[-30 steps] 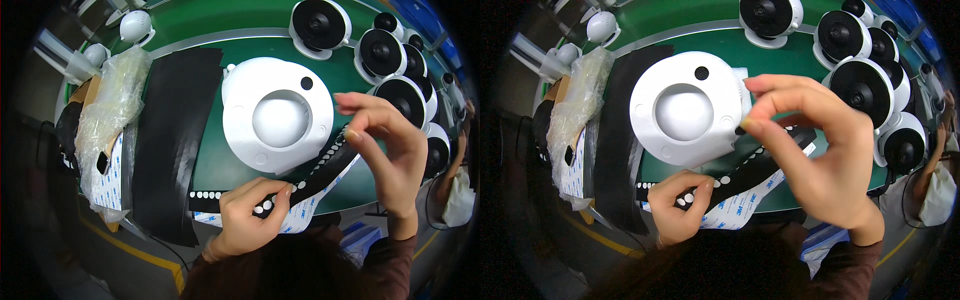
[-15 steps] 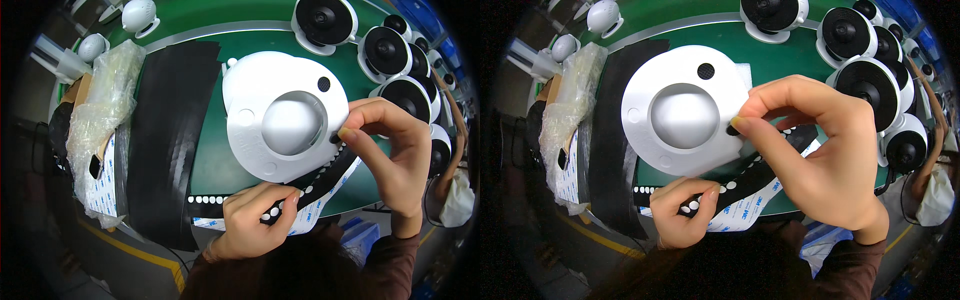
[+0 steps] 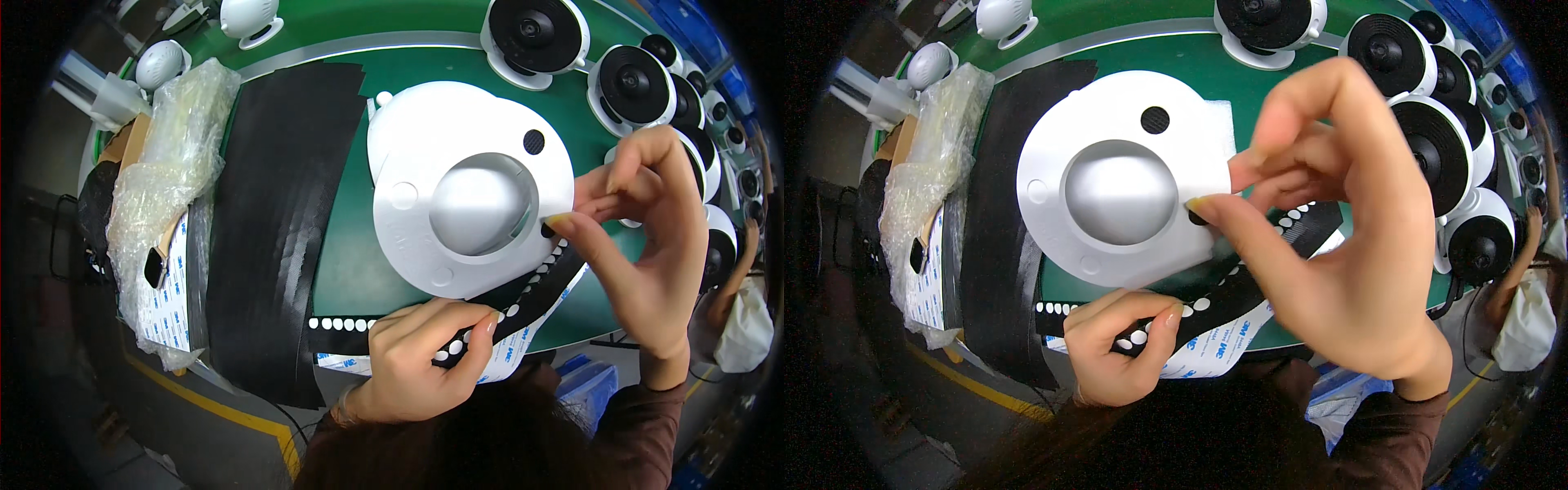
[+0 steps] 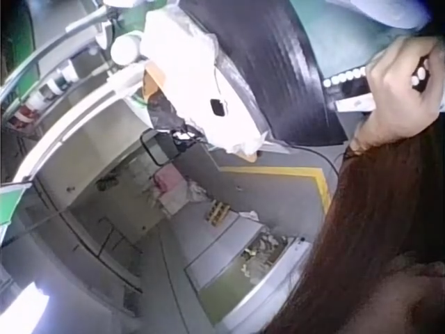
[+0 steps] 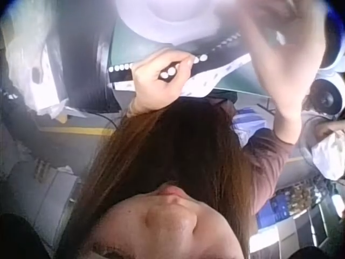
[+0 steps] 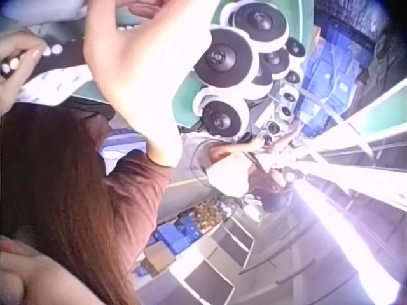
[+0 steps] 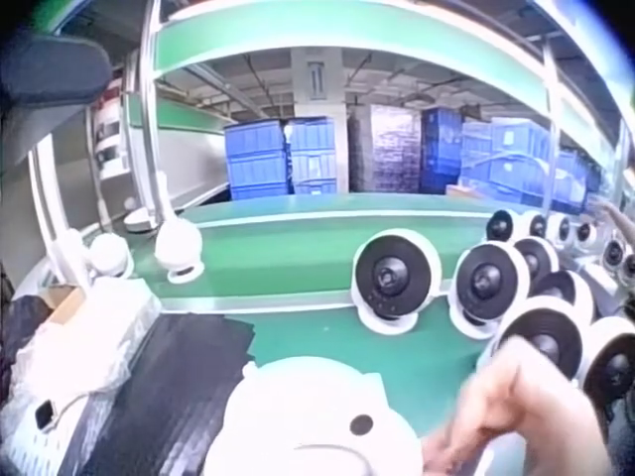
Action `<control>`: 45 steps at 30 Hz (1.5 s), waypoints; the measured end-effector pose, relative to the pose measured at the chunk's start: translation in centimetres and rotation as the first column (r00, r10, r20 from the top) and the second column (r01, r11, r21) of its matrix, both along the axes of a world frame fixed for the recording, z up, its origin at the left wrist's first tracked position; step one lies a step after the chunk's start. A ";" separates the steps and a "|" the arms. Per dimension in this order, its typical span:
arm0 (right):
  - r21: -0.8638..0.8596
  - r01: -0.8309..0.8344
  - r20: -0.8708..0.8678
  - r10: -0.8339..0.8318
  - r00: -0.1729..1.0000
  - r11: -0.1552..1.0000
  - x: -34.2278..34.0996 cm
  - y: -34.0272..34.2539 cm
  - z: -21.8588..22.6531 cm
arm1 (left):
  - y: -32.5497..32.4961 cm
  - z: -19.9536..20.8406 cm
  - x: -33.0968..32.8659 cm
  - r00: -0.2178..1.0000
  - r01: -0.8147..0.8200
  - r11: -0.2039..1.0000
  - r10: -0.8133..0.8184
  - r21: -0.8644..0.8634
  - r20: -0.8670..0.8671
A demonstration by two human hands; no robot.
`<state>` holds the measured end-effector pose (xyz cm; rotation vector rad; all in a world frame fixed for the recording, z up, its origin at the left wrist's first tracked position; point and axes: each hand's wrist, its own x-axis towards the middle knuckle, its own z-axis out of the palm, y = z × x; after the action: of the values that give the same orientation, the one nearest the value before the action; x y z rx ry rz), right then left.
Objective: Apply adhesive rubber pads to the circular base of security camera housings on an assembly line.
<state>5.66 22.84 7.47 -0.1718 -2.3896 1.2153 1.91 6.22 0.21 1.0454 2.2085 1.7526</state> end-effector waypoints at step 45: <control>0.350 -0.315 -0.084 0.364 0.927 0.882 3.9 -0.4 -1.1 | -1.4 3.6 0.3 0.999 0.027 1.000 -0.027 -0.004 0.042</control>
<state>9.55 22.49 6.35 0.4496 -2.5128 0.9027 2.17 4.77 3.80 1.0224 2.1624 1.7412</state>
